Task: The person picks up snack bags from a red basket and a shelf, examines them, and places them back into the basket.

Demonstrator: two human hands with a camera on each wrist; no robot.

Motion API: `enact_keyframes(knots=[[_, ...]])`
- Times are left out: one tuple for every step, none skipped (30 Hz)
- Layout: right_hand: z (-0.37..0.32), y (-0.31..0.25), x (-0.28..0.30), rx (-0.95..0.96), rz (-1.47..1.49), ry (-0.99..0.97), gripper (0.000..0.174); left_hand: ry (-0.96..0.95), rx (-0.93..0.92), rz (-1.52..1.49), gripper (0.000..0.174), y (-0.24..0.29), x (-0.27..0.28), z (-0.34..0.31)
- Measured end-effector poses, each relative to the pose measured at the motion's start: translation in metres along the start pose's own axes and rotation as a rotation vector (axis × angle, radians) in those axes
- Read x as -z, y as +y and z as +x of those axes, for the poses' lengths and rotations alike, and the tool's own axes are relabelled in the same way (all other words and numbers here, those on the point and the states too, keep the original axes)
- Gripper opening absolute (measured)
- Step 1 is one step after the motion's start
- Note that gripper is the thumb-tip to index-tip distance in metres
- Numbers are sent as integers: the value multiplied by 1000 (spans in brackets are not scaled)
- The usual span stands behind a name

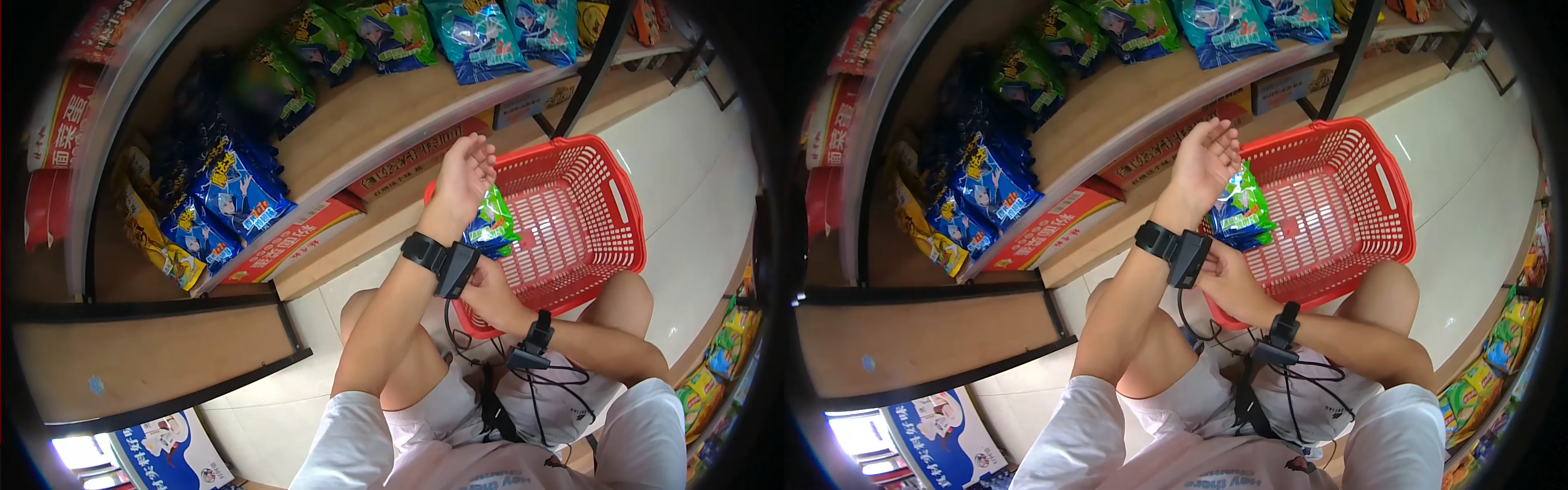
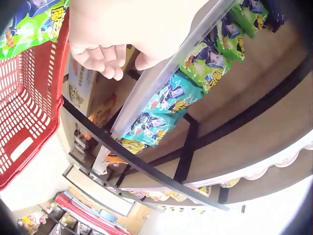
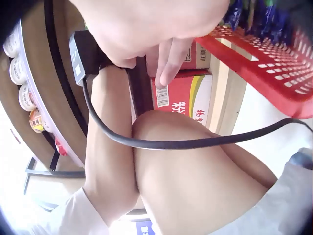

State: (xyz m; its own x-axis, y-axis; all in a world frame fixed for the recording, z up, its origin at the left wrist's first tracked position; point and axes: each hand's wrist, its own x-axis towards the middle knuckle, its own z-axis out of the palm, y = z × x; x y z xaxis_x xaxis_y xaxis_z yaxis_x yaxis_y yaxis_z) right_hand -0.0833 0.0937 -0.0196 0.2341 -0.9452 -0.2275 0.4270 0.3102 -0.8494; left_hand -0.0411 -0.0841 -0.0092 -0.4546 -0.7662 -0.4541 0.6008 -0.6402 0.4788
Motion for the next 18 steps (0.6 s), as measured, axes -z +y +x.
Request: enact_keyframes(knots=[[-1, -3, -1, 28, -24, 5, 36, -2, 0, -8, 22, -1, -1, 1], [-3, -6, -1, 54, -49, 9, 39, -3, -1, -19, 22, -3, -2, 1], [-1, -6, -2, 96, -14, 16, 43, -4, -6, -44, 22, -4, -4, 2], [-2, -7, -3, 96, 29, 38, 44, -1, 6, -80, 23, -4, -6, 3], [-3, -8, -4, 97, 72, 60, 44, 0, 18, -115, 23, -3, -8, 4], [-3, -9, -6, 97, 115, 82, 45, 0, 29, -151, 24, -4, -8, 5], [-3, -8, -6, 114, 74, 102, 43, 4, 52, -188, 24, -4, -8, 6], [-2, -7, -4, 107, 64, 94, 42, 4, 71, -228, 25, -5, -7, 7], [-2, -7, -3, 100, 56, 87, 40, 5, 92, -267, 25, -6, -7, 7], [-2, -7, -1, 92, 48, 82, 39, 6, 116, -306, 25, -7, -7, 7], [-1, -6, 0, 77, 72, 86, 37, 19, 122, -325, 26, -7, -7, 8], [0, -4, 2, 87, 48, 79, 37, 22, 123, -364, 26, -6, -6, 9], [1, -1, 3, 97, 27, 73, 37, 25, 127, -401, 26, -5, -5, 9], [1, 1, 6, 106, 6, 70, 37, 30, 133, -438, 27, -5, -5, 11], [3, 0, 4, 142, -39, 87, 35, 29, 122, -450, 27, -3, -6, 11], [3, 0, 5, 193, -118, 105, 33, 31, 115, -460, 26, -2, -7, 10], [5, 0, 6, 244, -196, 122, 32, 35, 108, -471, 26, -2, -8, 10], [6, 1, 7, 292, -274, 137, 31, 31, 114, -471, 25, -3, -8, 9]])
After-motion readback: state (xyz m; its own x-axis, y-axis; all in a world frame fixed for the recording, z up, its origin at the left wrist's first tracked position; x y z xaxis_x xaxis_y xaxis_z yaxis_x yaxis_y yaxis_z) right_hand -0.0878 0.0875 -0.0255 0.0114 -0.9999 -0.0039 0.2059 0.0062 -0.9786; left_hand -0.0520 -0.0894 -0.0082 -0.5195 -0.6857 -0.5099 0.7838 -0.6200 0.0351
